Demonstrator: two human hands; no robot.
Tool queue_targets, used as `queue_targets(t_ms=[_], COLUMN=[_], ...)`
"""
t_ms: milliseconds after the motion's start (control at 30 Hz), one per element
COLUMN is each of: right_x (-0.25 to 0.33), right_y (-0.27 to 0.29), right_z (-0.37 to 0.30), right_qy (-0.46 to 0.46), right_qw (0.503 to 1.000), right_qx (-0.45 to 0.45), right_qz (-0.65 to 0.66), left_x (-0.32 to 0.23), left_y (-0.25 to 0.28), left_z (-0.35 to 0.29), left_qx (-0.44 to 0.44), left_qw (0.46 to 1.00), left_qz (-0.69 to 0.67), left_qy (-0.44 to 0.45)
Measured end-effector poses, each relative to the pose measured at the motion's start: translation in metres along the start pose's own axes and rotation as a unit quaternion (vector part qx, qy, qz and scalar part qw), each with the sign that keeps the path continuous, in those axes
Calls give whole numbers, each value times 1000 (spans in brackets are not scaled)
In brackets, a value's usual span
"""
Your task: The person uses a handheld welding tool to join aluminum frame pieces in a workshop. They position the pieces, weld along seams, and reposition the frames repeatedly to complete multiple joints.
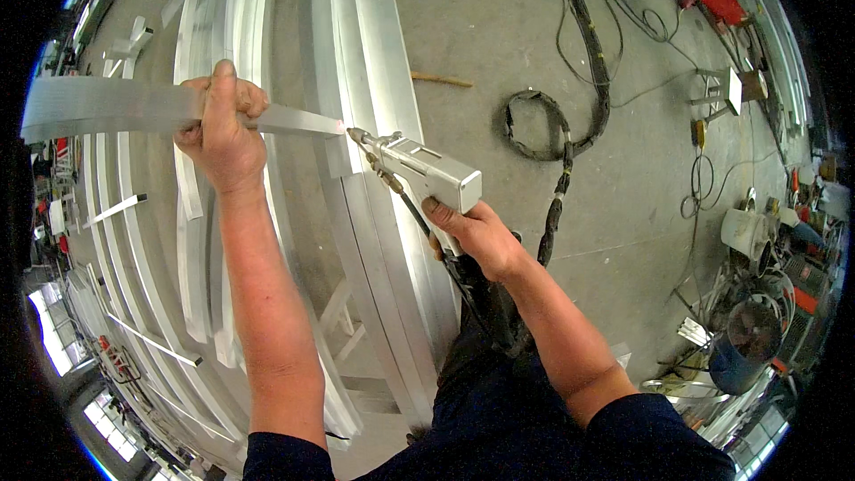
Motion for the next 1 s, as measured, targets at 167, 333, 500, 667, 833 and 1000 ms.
queue_targets(t_ms=[167, 333, 500, 667, 833, 1000], right_x=[23, 90, 92, -5, -15, -21], right_y=[4, 19, 23, 0, -9, -2], right_z=[-16, -25, -34, -32, -19, -10], right_qy=[6, 49, 64, -36, -19, -16], right_qw=[998, 997, 991, 983, 977, 978], right_qx=[-45, -53, -56, -41, 6, 5], right_qz=[36, 29, 102, 178, 213, 207], left_x=[1, 5, 5, 3, 1, 4], left_y=[-2, 4, 2, 2, 1, -2], left_z=[-3, -2, -3, 0, -1, -4], left_qx=[-11, -1, -6, 5, -2, -35], left_qw=[1000, 1000, 1000, 1000, 1000, 999], left_qz=[15, 14, 0, 10, 1, -7], left_qy=[6, 17, 18, 14, 17, 27])
Point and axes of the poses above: each hand's wrist, its own z-axis towards the middle knuckle, its own y-axis out of the back of the hand, x = y × z, the point moved 7 cm from there along z, towards the middle knuckle, and after that the axes turned 13 degrees about -z, right-handed, at the moved point
